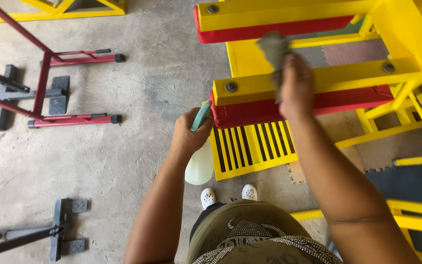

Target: Wiping down and sanitizing parts of a yellow gym machine with a cloth and spray bottle.

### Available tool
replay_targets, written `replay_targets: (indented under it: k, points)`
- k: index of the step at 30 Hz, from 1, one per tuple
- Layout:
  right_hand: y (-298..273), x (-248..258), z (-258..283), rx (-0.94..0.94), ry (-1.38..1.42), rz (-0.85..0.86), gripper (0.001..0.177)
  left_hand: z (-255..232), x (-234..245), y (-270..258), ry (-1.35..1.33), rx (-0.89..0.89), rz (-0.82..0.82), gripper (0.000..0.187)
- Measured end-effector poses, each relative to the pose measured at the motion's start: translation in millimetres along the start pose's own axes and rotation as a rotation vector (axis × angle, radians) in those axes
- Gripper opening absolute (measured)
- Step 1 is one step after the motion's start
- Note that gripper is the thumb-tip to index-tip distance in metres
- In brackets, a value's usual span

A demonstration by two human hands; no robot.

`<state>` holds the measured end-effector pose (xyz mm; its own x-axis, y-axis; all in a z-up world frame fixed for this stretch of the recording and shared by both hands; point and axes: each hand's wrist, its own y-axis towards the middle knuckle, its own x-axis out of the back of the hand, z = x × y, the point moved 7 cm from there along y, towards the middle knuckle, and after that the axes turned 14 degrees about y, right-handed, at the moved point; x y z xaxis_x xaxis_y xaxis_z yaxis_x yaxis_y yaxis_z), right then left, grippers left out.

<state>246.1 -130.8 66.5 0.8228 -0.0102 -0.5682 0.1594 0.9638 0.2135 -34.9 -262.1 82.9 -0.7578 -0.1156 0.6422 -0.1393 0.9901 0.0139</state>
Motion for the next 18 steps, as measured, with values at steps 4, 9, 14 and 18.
replay_targets:
  k: [4, 9, 14, 18]
  points:
    - [-45, -101, -28, 0.108, -0.634, 0.48, 0.03, 7, 7, -10, -0.087, 0.078, -0.053, 0.027]
    - [-80, -160, -40, 0.474, -1.433, 0.962, 0.021, 4, 14, -25, -0.068, 0.151, -0.075, 0.025]
    - [-100, -128, -41, 0.613, -1.385, 1.085, 0.022, 2, 3, -28, -0.097, 0.106, -0.086, 0.024]
    - [-127, -81, -18, 0.596, -1.172, 1.154, 0.038, -9, -13, -26, -0.062, 0.056, -0.071, 0.024]
